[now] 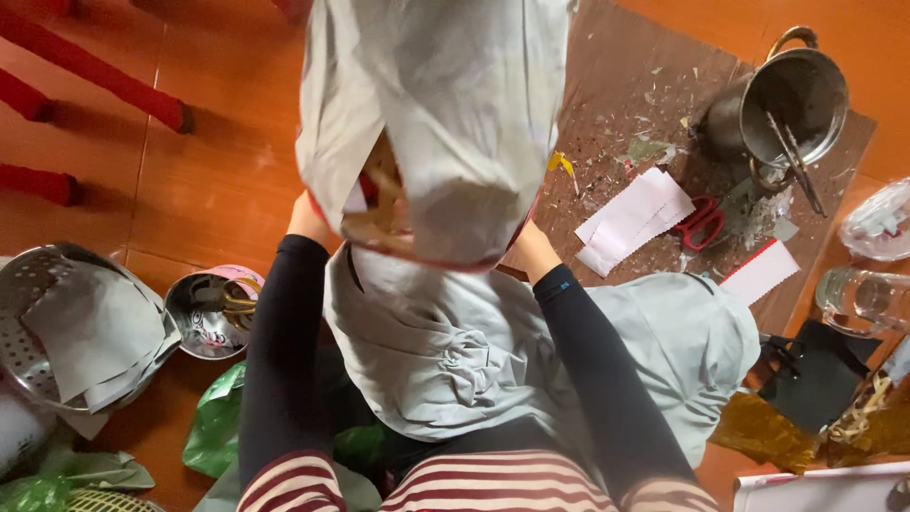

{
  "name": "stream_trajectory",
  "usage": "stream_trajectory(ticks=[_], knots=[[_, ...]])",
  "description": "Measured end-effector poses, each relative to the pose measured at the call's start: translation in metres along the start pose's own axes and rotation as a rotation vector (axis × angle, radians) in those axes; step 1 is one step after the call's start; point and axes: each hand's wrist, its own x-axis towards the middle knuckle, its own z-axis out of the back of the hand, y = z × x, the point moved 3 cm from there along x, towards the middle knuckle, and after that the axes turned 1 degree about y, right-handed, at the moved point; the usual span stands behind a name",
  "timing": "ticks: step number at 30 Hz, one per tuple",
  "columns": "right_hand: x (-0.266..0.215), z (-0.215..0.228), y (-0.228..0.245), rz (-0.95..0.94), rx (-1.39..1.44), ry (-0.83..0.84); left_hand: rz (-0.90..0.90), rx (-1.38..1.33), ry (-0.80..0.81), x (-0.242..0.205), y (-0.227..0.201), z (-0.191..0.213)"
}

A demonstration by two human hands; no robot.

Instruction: Applying decorative paper strips to a bamboo frame animal structure.

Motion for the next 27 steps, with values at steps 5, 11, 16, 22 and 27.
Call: stream_trajectory(ticks=[5, 11, 16, 22, 27], knots=[[0.007, -0.006, 0.01, -0.024, 0.054, -0.009, -0.077, -0.028, -0.092, -0.017, 0.035, -0.018], [0.0, -0.012, 0.006, -0.054, 0.116, -0.033, -0.011, -0.139, -0.067, -0.03, 0.122, -0.064], [-0.042, 0.005, -0.002, 0.007, 0.019, -0.062, 0.055, -0.234, -0.061, -0.042, 0.065, -0.038], [-0.129, 0.123, -0.008, -0.26, -0.292, 0.042, 0.078, -0.04, -0.066, -0.064, -0.049, 0.039], [-0.2, 0.186, -0.01, -0.406, -0.194, -0.308, 0.04, 0.315, -0.056, -0.091, -0.156, 0.02]])
